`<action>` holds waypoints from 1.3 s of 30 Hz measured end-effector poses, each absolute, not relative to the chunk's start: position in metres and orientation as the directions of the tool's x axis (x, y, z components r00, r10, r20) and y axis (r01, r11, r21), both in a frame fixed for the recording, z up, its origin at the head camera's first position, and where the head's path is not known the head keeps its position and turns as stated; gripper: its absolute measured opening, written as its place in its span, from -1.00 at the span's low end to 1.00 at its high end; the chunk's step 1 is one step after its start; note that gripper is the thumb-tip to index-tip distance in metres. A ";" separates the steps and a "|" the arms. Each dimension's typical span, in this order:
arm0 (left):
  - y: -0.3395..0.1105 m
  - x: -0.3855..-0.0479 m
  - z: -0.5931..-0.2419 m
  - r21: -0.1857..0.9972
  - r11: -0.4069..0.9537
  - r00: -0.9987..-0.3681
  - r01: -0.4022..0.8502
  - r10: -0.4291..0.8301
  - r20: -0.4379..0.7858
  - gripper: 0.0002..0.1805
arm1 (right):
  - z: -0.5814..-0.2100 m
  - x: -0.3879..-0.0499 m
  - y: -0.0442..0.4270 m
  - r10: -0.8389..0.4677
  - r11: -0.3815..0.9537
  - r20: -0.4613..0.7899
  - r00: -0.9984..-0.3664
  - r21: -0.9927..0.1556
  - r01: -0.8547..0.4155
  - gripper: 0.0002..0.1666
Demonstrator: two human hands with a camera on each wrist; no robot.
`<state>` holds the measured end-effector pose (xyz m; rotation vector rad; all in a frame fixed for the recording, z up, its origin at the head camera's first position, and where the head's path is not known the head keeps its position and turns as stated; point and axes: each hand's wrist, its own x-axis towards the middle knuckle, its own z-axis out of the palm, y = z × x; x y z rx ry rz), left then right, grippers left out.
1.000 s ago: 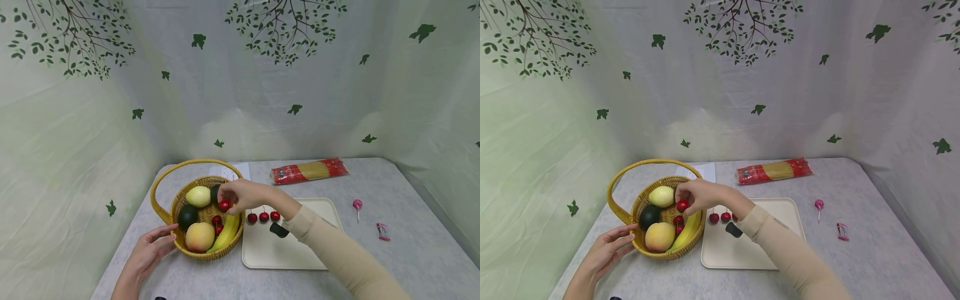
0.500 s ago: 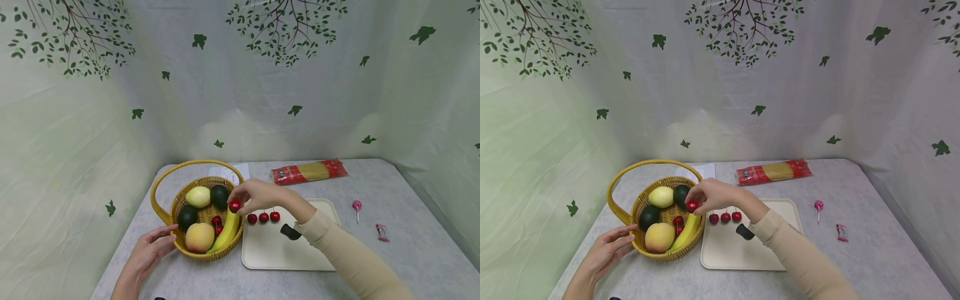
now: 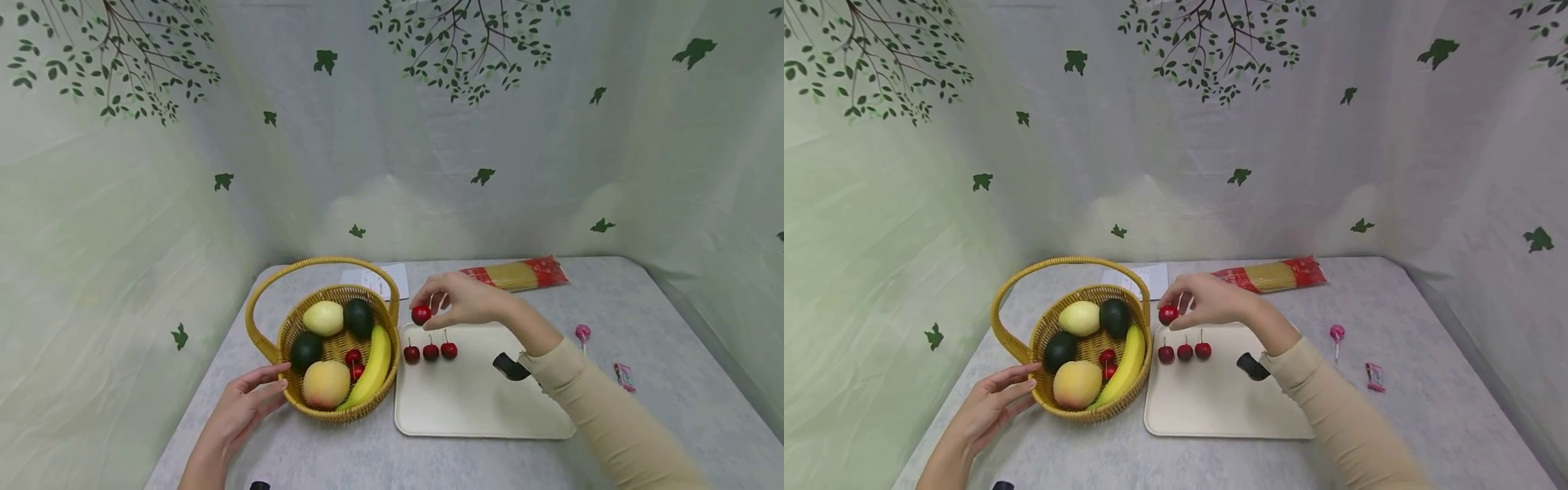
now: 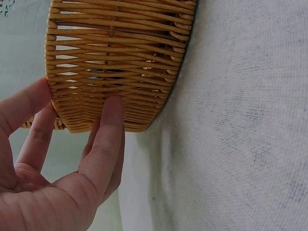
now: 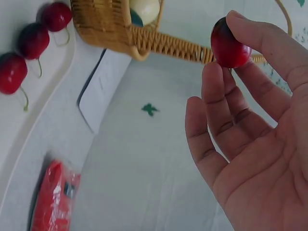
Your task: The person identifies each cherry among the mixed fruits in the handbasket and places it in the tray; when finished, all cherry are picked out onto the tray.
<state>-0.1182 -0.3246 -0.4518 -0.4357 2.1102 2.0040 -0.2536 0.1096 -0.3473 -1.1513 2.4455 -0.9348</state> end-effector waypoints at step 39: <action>-0.325 -0.117 -0.455 0.951 0.033 -0.950 -0.307 -0.071 -0.304 -0.59 | -0.452 -0.265 0.177 -0.548 0.656 -0.218 -0.808 -0.712 -0.252 -0.65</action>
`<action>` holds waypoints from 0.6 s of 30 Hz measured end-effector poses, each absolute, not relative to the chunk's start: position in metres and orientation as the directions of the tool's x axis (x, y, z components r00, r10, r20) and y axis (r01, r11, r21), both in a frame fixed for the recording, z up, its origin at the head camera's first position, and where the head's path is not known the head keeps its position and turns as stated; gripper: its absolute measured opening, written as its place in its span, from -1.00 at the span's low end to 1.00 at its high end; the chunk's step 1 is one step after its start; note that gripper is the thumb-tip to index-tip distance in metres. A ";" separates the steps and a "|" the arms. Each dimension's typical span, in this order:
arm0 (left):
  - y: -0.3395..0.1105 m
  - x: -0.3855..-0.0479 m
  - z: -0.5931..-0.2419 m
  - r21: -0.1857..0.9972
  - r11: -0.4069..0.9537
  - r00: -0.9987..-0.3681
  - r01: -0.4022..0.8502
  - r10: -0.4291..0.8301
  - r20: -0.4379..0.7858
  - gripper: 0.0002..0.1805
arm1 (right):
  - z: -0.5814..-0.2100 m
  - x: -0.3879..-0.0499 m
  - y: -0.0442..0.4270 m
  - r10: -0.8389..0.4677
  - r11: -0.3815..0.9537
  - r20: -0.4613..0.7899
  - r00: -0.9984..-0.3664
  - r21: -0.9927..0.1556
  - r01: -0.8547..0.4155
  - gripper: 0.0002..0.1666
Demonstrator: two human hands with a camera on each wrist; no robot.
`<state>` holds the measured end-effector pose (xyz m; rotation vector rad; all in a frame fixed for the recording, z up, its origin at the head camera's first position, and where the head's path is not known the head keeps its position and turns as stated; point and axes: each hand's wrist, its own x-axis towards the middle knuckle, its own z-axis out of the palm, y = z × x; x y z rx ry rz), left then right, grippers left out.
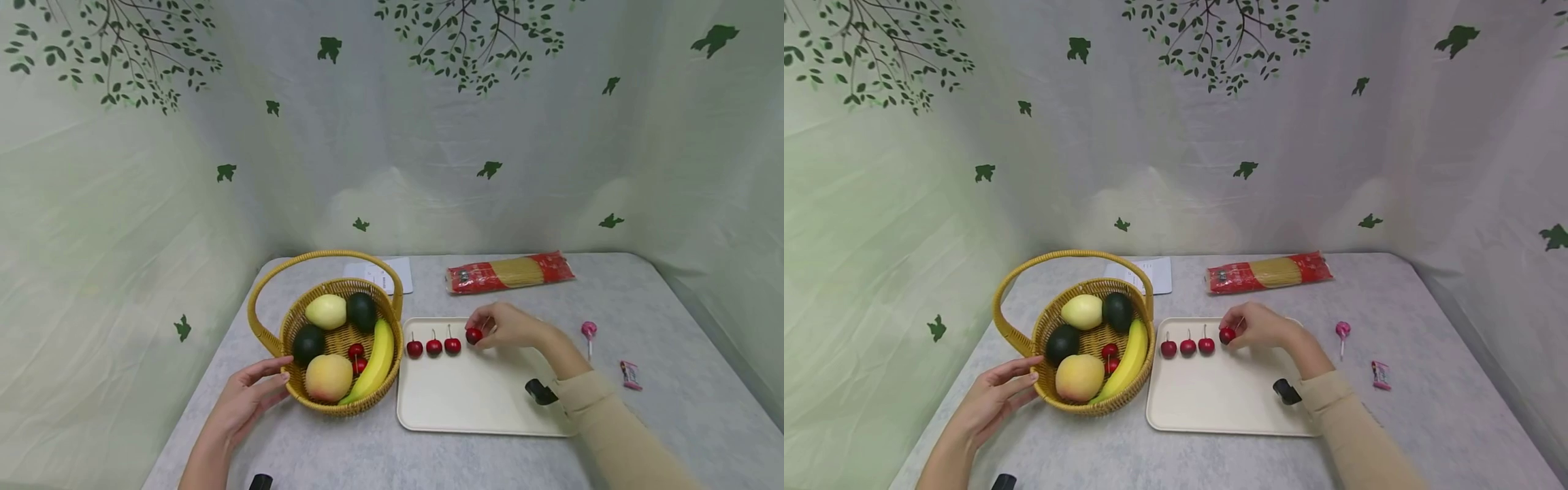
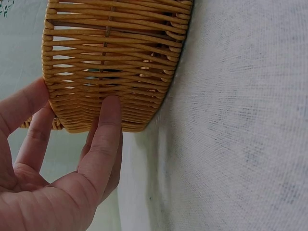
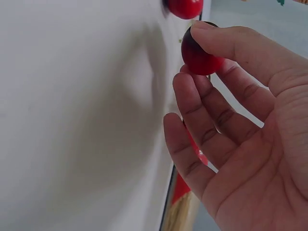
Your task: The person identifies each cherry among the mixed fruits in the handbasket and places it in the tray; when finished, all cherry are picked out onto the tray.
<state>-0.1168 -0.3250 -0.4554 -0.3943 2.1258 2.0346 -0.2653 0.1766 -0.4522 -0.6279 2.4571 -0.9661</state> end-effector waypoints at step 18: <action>-0.324 -0.116 -0.456 0.945 0.028 -0.943 -0.327 -0.078 -0.324 -0.55 | -0.470 -0.265 0.177 -0.544 0.654 -0.228 -0.808 -0.718 -0.238 -0.66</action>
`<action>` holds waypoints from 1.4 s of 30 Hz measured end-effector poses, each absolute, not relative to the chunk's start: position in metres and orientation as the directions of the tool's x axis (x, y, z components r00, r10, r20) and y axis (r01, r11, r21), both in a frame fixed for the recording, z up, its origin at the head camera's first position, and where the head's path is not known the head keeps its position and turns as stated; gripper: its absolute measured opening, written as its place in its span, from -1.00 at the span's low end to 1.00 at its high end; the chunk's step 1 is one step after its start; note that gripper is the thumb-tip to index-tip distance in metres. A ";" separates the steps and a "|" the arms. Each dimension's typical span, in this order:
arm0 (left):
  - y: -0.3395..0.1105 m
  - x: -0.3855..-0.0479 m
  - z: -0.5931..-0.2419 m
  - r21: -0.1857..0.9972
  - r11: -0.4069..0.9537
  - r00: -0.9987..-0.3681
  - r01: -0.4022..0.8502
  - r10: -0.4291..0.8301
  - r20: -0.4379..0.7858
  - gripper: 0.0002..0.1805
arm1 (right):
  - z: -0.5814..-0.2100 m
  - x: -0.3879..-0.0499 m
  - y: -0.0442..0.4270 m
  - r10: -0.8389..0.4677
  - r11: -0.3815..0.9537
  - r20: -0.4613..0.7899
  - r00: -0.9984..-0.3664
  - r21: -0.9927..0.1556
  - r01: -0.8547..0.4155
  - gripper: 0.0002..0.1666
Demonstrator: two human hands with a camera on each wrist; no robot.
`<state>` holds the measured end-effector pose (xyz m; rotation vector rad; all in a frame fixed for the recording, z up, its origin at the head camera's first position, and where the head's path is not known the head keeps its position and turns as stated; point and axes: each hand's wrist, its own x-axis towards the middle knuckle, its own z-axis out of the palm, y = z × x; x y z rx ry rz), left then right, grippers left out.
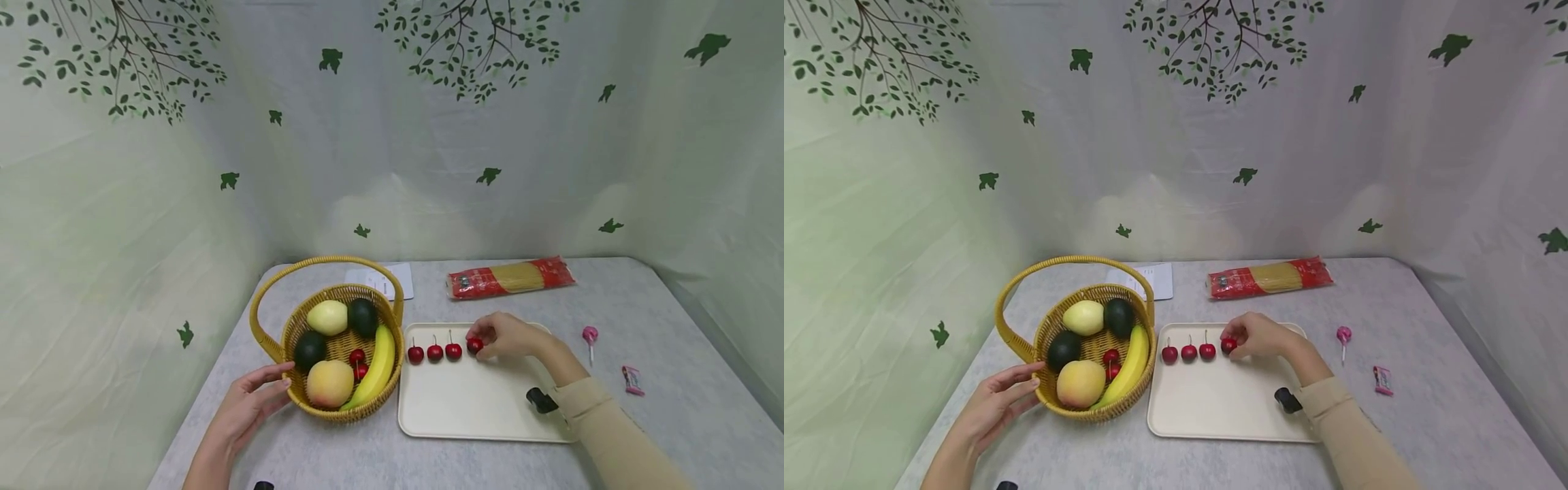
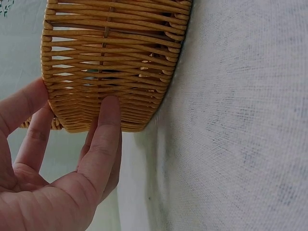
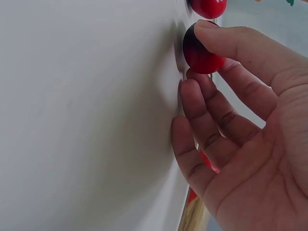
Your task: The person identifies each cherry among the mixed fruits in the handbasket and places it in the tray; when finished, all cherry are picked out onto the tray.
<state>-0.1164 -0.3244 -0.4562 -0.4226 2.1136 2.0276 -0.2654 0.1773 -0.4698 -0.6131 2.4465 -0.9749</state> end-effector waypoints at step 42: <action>-0.325 -0.116 -0.456 0.949 0.004 -0.946 -0.317 -0.080 -0.315 -0.57 | -0.366 -0.252 0.082 -0.789 0.480 -0.058 -0.612 -0.680 -0.554 -0.68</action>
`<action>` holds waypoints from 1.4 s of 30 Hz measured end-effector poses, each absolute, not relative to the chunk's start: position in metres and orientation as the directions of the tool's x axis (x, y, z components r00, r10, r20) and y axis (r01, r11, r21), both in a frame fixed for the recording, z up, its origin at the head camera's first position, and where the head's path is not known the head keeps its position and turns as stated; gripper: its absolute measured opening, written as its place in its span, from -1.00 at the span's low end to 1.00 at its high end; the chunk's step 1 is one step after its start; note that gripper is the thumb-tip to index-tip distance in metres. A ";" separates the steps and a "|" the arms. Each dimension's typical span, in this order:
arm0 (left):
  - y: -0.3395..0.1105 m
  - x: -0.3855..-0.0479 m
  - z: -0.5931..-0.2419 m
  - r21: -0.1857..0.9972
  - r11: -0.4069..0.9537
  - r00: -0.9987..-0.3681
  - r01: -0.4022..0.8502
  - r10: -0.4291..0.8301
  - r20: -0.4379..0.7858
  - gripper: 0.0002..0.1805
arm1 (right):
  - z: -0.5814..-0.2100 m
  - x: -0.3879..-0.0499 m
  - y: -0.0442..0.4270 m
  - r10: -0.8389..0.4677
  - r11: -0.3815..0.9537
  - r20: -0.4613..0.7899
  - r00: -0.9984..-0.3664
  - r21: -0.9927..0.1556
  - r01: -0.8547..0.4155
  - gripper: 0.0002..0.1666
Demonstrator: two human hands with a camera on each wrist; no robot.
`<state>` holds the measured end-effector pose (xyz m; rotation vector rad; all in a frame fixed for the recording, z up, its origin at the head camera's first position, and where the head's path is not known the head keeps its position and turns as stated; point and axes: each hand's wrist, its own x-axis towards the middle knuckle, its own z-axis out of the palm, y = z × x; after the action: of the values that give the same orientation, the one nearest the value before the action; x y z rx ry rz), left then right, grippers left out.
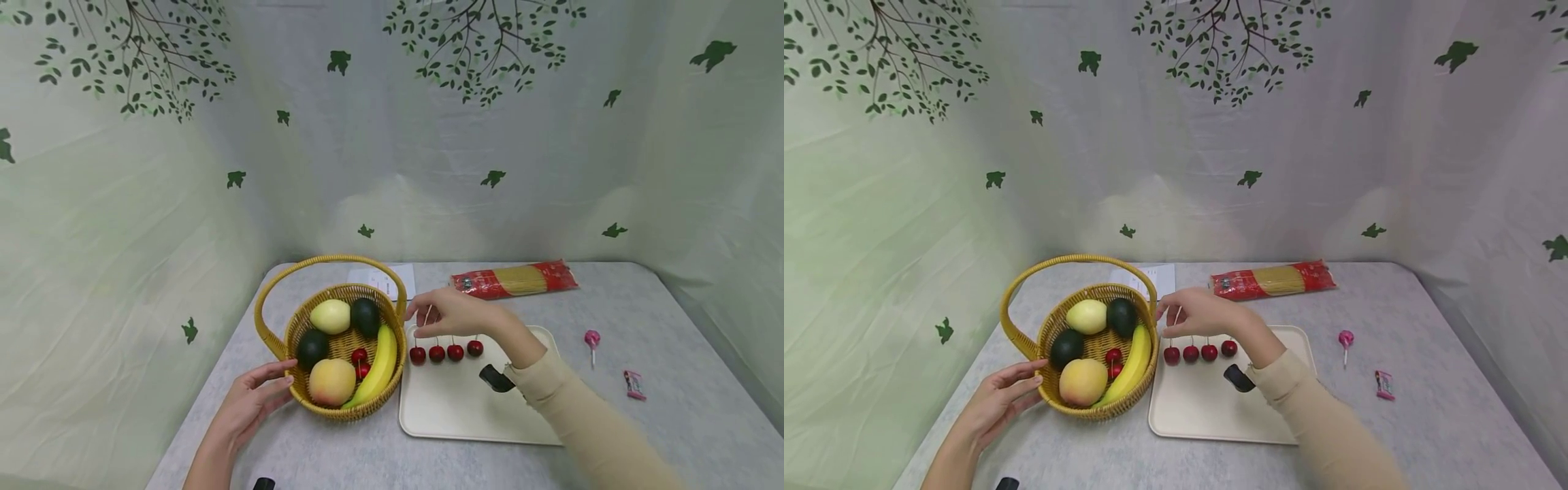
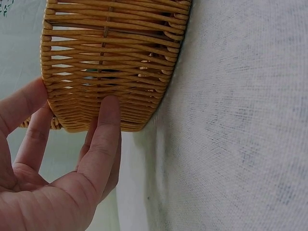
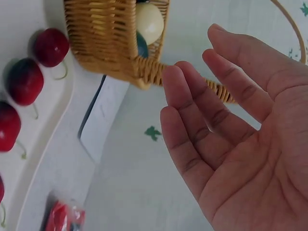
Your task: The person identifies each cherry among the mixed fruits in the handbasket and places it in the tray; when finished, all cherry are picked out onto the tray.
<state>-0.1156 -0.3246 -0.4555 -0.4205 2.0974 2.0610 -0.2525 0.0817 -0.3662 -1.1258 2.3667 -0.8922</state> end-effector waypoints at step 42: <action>-0.322 -0.114 -0.455 0.948 0.017 -0.944 -0.319 -0.095 -0.316 -0.58 | -0.364 -0.255 -0.032 -0.861 0.486 -0.201 -0.467 -0.596 -0.640 -0.54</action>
<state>-0.1141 -0.3223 -0.4546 -0.4363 2.1168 2.0483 -0.2555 -0.0323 -0.3638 -1.2396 2.2544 -0.6155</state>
